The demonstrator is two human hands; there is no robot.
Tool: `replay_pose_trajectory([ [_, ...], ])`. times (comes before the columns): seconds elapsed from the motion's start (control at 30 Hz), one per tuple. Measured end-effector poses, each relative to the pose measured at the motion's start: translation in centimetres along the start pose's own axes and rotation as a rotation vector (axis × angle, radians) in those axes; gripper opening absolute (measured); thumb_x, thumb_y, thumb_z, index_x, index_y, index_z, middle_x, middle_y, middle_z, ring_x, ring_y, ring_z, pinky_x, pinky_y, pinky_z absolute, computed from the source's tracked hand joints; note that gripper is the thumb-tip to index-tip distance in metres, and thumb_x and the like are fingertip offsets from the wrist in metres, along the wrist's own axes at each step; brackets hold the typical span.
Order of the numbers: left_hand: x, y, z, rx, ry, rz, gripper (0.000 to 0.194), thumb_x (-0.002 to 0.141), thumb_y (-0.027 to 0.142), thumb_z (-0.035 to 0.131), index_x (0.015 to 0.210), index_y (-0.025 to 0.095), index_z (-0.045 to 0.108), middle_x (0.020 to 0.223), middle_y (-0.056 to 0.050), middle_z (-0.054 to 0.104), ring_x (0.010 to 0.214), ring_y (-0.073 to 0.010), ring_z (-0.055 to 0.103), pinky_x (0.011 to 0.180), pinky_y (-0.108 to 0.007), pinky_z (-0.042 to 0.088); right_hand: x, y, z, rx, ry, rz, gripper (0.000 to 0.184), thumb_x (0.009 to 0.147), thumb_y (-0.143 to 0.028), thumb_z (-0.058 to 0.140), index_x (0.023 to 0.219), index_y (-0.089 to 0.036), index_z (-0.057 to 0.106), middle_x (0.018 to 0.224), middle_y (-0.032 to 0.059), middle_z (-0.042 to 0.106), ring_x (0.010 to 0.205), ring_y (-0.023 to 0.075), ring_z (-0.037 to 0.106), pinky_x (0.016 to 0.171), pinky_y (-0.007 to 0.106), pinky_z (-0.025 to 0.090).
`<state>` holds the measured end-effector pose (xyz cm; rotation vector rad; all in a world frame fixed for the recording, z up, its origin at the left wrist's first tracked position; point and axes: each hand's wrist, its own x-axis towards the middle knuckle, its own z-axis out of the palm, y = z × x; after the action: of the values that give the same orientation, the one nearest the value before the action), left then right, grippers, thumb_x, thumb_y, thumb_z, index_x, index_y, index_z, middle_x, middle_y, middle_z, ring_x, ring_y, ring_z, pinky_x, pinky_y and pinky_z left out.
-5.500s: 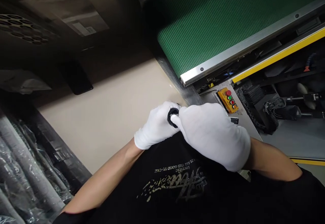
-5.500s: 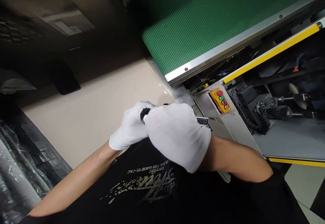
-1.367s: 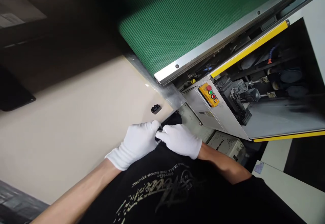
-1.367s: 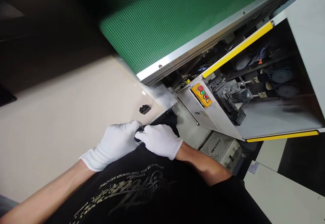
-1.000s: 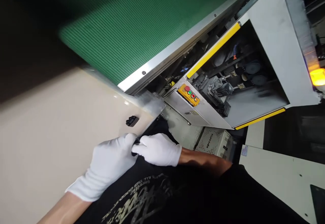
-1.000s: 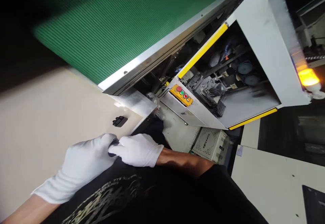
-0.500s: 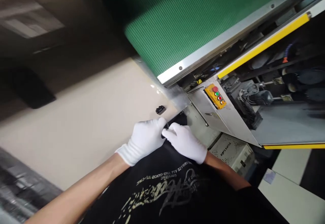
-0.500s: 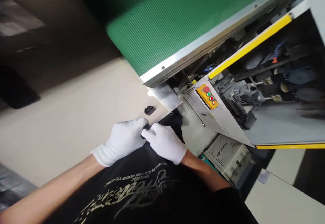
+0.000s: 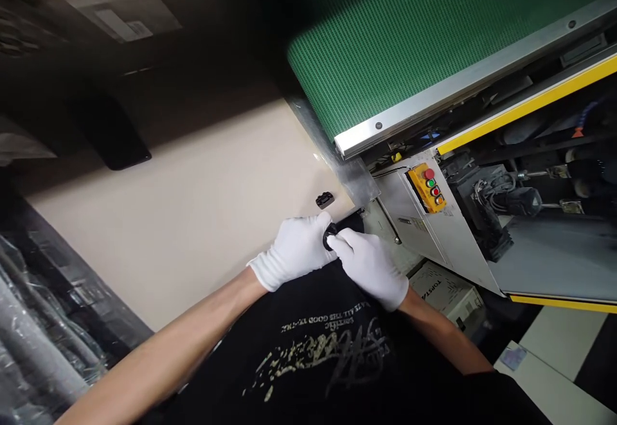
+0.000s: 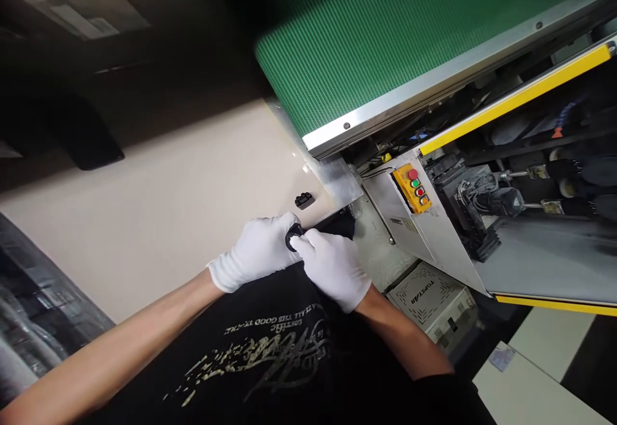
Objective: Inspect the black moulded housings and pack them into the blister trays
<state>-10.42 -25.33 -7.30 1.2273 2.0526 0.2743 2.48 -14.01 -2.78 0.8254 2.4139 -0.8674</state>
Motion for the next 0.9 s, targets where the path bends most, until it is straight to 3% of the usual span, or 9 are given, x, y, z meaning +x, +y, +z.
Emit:
replay_pose_trajectory([
  [0.33, -0.3, 0.2, 0.1, 0.053, -0.031, -0.057, 0.018, 0.092, 0.035, 0.056, 0.101, 0.019, 0.060, 0.091, -0.012, 0.078, 0.085, -0.0326, 0.077, 0.073, -0.038, 0.045, 0.0, -0.2, 0.0, 0.224, -0.025, 0.029, 0.044, 0.110, -0.048, 0.052, 0.075, -0.024, 0.062, 0.075, -0.0015, 0.069, 0.065, 0.0131, 0.046, 0.065, 0.032, 0.023],
  [0.6, -0.6, 1.0, 1.0, 0.132, -0.033, -0.126, 0.018, 0.091, 0.033, 0.054, 0.100, 0.019, 0.062, 0.084, -0.011, 0.075, 0.082, -0.0357, 0.077, 0.066, -0.037, 0.037, 0.1, 0.4, 0.8, 0.354, -0.036, 0.029, 0.047, 0.106, -0.047, 0.058, 0.067, -0.023, 0.045, 0.066, -0.0021, 0.055, 0.065, 0.0132, 0.041, 0.065, 0.034, 0.022],
  [0.77, -0.4, 0.9, 1.2, 0.167, -0.017, -0.123, 0.020, 0.092, 0.035, 0.051, 0.102, 0.020, 0.062, 0.079, -0.010, 0.071, 0.077, -0.0345, 0.075, 0.062, -0.037, 0.030, 0.1, 0.9, 1.0, 0.334, -0.041, 0.011, 0.045, 0.108, -0.044, 0.055, 0.069, -0.022, 0.054, 0.070, -0.0008, 0.064, 0.067, 0.0128, 0.045, 0.066, 0.031, 0.027],
  [0.9, 0.4, 0.5, 0.7, 0.041, 0.032, 0.013, 0.014, 0.091, 0.036, 0.057, 0.093, 0.022, 0.057, 0.074, -0.006, 0.066, 0.069, -0.0289, 0.069, 0.063, -0.036, 0.029, -0.2, 0.2, -0.4, 0.185, -0.059, 0.031, 0.046, 0.113, -0.047, 0.046, 0.080, -0.025, 0.068, 0.078, 0.0010, 0.072, 0.070, 0.0146, 0.054, 0.067, 0.031, 0.028],
])
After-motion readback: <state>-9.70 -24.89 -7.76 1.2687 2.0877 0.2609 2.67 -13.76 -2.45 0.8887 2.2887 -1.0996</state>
